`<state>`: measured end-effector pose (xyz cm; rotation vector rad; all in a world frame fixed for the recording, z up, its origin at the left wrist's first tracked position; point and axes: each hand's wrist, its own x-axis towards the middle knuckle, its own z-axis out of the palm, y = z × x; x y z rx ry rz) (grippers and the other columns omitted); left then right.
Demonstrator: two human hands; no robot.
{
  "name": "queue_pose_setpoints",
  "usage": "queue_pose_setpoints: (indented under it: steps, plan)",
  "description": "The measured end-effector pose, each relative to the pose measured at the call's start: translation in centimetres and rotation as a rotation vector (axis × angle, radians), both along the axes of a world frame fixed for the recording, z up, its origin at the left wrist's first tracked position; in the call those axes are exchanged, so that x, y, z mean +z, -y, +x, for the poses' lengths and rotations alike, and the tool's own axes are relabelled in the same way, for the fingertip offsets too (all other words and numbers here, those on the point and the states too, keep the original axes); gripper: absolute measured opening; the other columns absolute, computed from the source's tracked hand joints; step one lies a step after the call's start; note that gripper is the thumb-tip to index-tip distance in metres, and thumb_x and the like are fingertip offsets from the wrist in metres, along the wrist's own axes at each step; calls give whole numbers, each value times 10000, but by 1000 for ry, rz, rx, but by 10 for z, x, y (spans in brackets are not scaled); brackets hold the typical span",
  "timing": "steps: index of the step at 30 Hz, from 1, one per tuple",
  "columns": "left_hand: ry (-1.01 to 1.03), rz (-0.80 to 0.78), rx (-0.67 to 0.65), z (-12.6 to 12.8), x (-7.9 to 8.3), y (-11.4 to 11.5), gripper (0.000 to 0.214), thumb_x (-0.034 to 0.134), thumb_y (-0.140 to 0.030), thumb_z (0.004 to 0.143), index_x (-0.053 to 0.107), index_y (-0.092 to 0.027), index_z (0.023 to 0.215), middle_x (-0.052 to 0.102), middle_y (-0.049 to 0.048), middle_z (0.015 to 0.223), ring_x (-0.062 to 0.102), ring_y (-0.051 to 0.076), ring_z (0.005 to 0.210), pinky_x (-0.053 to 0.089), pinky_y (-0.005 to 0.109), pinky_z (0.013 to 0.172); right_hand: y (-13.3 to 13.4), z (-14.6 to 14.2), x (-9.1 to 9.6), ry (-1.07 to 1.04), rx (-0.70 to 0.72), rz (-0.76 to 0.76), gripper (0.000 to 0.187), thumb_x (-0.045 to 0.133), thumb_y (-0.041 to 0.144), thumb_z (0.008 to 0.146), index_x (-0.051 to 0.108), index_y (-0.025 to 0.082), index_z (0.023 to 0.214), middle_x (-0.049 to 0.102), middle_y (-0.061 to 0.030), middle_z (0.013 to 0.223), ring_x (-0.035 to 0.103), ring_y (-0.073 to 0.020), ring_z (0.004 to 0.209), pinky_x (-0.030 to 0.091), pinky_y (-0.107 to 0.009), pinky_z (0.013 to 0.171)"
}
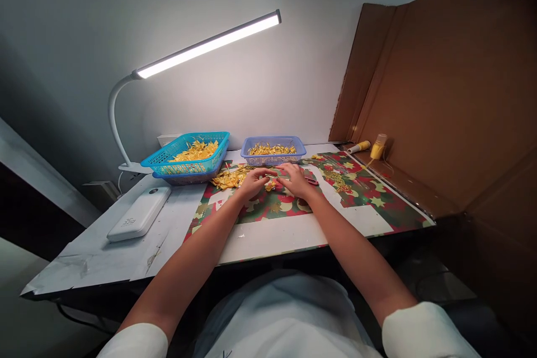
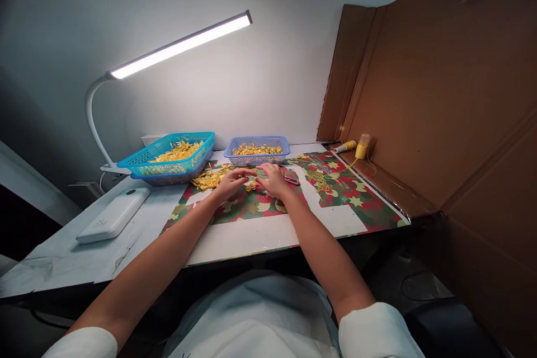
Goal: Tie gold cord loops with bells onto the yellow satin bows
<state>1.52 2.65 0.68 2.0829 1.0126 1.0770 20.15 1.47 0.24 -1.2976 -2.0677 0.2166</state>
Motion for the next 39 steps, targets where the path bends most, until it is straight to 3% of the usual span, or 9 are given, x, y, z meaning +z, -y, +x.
queue_pose_setpoints:
  steps: [3,5,9,11,14,19,24,31,39]
  plan:
    - [-70,91,40,3,6,4,310,521,-193,721,712,-194,964,706,42,1026,600,193,928,463,292,827,-3,-2,-1,9,-66,-19,190,509,275,882,689,215,878,655,-44,1049,490,-214,1037,331,-368,897]
    - [-123,165,207,2,10,8,273,545,-233,730,699,-183,950,694,61,1025,593,201,931,457,295,811,-4,5,-1,27,-199,-47,212,508,274,881,694,210,803,659,-50,1017,487,-227,1041,326,-384,883]
    - [-396,2,550,-1,17,15,327,514,-422,798,632,-162,639,662,79,690,617,214,716,448,293,658,-3,19,2,68,-442,-130,294,606,197,763,669,219,1049,591,-88,1188,439,-294,1129,345,-398,862]
    - [-510,-220,527,0,19,18,438,466,-475,828,564,-167,532,623,78,567,607,201,578,430,283,565,-1,14,4,35,-414,-77,428,613,206,743,605,226,1171,561,-93,1241,443,-294,1133,359,-388,855]
    - [-492,-448,447,3,16,17,450,427,-465,853,546,-161,543,632,82,550,579,172,449,411,265,471,3,-6,4,8,-273,-5,255,535,277,828,644,231,1054,630,-72,1118,496,-259,1066,349,-392,872]
    - [-311,-547,329,3,9,12,321,486,-398,822,584,-140,656,644,67,569,574,155,422,399,235,411,6,-29,0,79,-136,-157,116,582,254,826,688,221,792,699,-56,883,540,-258,988,329,-411,856]
    - [-49,-616,286,4,7,17,188,493,-297,770,537,-149,661,620,33,543,545,134,382,371,223,380,6,-24,-2,-243,-123,-20,110,586,174,809,679,205,758,703,-33,833,569,-198,845,385,-323,773]
    - [219,-377,48,11,7,26,272,471,-404,769,493,-165,641,564,-7,532,483,84,365,315,186,363,15,-28,-1,-401,-72,347,122,558,213,843,657,204,771,676,-35,792,553,-192,781,408,-321,750]
    - [9,83,178,10,4,27,243,473,-289,767,403,-191,555,443,-47,474,402,85,438,300,215,480,25,-24,4,-354,-131,378,94,525,221,805,610,206,843,660,-33,825,550,-194,816,378,-326,780]
